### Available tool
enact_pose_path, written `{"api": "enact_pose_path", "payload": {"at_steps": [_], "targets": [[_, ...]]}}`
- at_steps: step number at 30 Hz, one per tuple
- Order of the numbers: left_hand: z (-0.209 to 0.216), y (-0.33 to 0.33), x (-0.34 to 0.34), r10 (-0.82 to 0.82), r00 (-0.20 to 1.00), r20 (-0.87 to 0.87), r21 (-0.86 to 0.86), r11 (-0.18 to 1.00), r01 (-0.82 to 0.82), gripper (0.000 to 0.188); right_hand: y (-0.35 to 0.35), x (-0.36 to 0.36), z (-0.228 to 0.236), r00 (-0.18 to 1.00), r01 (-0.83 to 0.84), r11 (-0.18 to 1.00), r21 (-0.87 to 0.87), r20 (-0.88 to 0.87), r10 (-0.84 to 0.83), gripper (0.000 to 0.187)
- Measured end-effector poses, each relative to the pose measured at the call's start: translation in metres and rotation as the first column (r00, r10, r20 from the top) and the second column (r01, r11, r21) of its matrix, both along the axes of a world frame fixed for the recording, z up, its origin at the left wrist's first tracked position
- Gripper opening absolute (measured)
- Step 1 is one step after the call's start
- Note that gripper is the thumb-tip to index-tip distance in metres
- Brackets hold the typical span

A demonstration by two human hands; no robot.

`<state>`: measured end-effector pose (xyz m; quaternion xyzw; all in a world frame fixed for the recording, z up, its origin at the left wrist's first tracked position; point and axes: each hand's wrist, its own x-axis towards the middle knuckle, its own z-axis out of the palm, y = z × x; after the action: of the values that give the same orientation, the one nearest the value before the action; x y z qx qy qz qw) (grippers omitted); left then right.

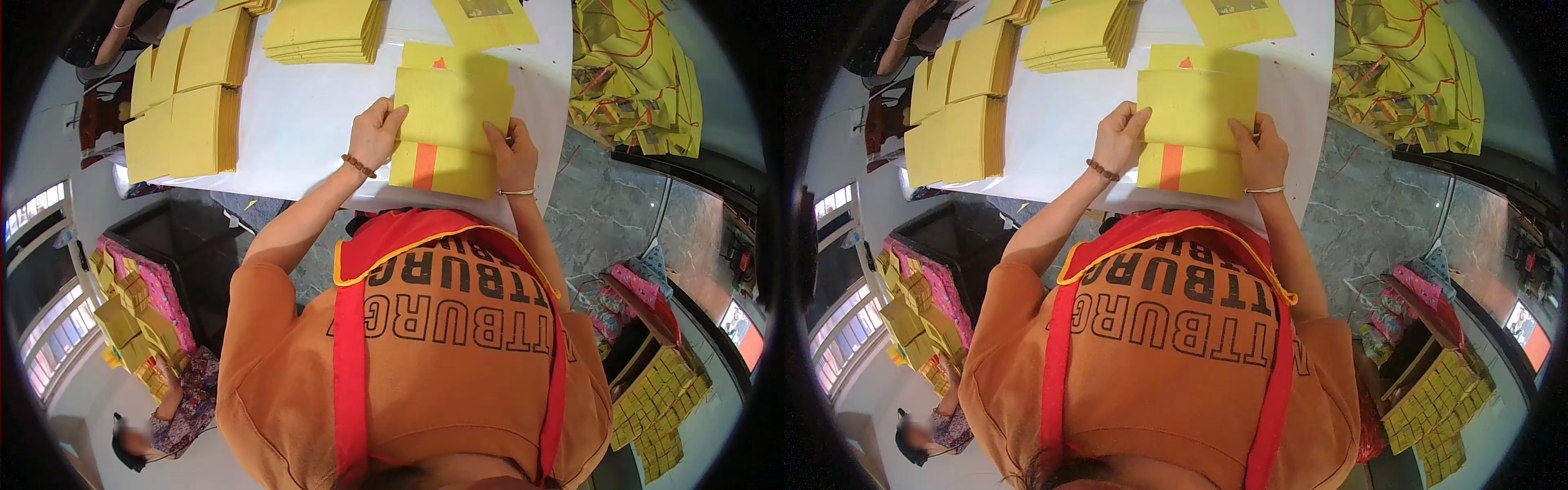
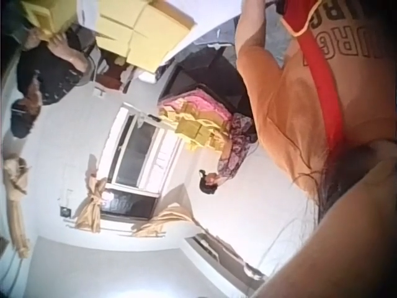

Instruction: Folding sheets of yellow ritual paper and stacking them on a table.

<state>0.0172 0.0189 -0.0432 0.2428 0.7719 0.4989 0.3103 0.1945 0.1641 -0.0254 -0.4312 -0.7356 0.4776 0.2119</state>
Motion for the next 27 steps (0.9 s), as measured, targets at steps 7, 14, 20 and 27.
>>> {"api": "enact_pose_path", "payload": {"at_steps": [7, 14, 20, 27], "targets": [[-0.015, 0.013, -0.008, 0.103, 0.947, 0.304, 0.058, 0.990, -0.126, 0.025, 0.002, -0.009, 0.000, 0.996, 0.073, 0.996, 0.057, 0.036, -0.076, 0.041], [-0.019, 0.016, -0.010, 0.120, 0.965, 0.231, 0.044, 0.990, -0.134, 0.028, 0.000, -0.014, -0.005, 0.990, 0.109, 0.981, 0.160, 0.069, -0.121, 0.030], [-0.010, 0.014, -0.010, 0.167, 0.966, 0.195, 0.102, 0.977, -0.190, 0.024, -0.001, -0.016, -0.006, 0.989, 0.106, 0.980, 0.169, 0.087, -0.122, 0.026], [0.048, 0.035, 0.022, -0.254, 0.505, -0.825, -0.123, 0.953, 0.278, 0.036, -0.002, -0.018, -0.007, 0.987, 0.125, 0.977, 0.173, 0.079, -0.140, 0.022]]}}
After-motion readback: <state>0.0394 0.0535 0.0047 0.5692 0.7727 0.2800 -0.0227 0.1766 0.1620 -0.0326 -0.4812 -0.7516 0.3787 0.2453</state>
